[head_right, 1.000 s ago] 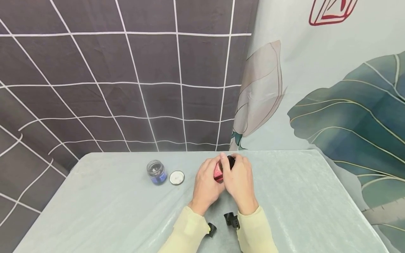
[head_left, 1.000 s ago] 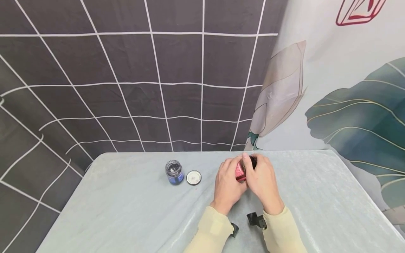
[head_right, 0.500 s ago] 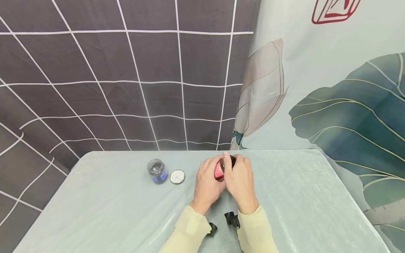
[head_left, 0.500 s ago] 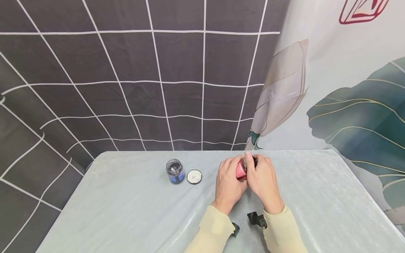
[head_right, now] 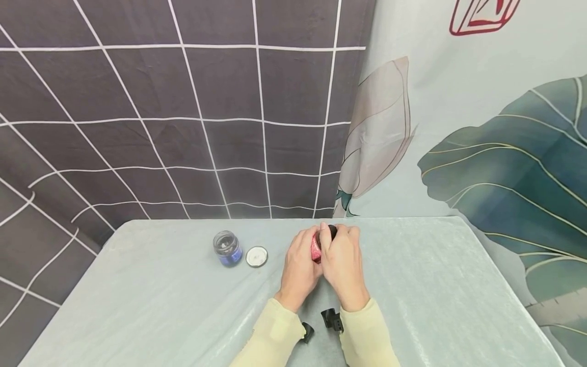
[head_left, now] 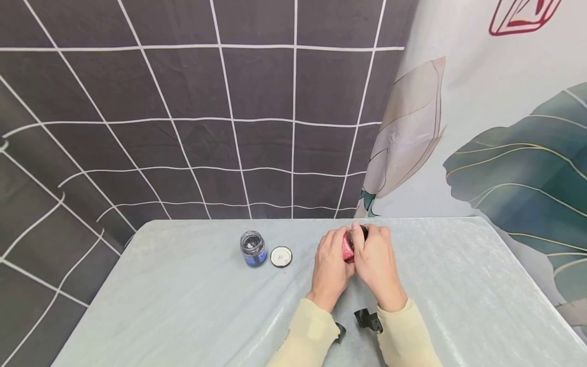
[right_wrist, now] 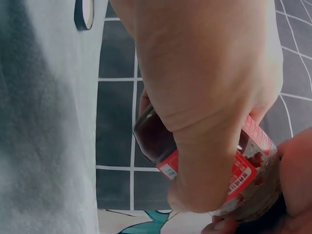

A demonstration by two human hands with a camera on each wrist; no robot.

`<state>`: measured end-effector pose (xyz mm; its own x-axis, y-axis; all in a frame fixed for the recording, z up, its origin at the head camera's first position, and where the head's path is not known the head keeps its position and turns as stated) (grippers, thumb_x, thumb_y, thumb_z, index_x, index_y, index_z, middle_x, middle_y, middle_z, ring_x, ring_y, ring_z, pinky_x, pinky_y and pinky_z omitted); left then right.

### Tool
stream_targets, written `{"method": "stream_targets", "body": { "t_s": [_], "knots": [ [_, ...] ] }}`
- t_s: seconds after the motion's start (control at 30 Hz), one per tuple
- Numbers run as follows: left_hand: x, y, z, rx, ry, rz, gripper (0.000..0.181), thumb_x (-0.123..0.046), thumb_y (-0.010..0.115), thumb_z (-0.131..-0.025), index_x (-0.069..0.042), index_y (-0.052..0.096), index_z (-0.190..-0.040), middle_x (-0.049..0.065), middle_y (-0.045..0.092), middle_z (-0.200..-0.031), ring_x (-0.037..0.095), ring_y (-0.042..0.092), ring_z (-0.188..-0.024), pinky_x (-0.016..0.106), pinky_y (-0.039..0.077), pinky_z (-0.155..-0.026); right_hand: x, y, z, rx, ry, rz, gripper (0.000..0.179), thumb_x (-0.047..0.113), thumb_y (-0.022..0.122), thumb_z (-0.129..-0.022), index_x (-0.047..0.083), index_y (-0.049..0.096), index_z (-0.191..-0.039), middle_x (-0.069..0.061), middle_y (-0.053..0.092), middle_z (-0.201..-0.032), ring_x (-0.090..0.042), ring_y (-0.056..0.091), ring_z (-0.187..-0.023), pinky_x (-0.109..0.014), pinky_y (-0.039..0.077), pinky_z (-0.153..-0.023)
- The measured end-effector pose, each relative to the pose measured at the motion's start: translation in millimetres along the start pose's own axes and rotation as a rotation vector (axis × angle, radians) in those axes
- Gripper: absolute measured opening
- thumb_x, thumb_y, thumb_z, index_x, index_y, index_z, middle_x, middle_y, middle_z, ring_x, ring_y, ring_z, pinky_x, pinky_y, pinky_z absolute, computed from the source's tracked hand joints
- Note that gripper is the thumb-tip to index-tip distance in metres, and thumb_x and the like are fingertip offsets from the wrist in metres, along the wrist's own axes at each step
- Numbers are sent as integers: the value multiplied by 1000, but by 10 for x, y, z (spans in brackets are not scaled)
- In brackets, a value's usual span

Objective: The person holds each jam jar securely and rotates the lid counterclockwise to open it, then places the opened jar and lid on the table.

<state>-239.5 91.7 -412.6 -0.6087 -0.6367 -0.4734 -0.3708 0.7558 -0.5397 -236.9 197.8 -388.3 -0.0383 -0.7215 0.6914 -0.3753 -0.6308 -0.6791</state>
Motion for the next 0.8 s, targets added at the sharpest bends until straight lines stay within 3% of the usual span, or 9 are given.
{"method": "stream_targets", "body": {
  "t_s": [0.2,0.57,0.8],
  "knots": [
    [-8,12,-1,23,9,-32,66,-3,87,-62,-5,59,-122,6,64,-109,20,62,-94,30,52,-86,-9,15,2,-15,9,-12,57,36,41,-106,-17,57,-121,-32,49,-115,-46,51,-106,-58,45,-92],
    [-3,-40,-32,22,14,-15,63,-3,86,-63,-5,59,-120,6,64,-106,21,62,-92,30,53,-84,54,17,-10,-64,-86,-68,45,28,48,-104,-14,62,-112,-28,52,-105,-39,50,-96,-53,47,-82],
    [-8,-67,-43,28,5,-10,64,-2,87,-61,-5,60,-119,7,64,-105,21,62,-90,32,53,-83,72,14,2,-65,-89,-71,45,29,48,-104,-12,63,-113,-26,53,-106,-37,52,-93,-52,49,-80]
  ]
}}
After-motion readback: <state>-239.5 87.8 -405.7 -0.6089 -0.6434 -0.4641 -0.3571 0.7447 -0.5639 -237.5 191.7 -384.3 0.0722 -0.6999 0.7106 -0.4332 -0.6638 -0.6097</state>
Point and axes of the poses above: each hand's wrist, its own z-axis away from the middle knuckle, its own y-axis out of the palm, x = y × z, the point moved 8 cm from there along -z, towards the middle knuckle
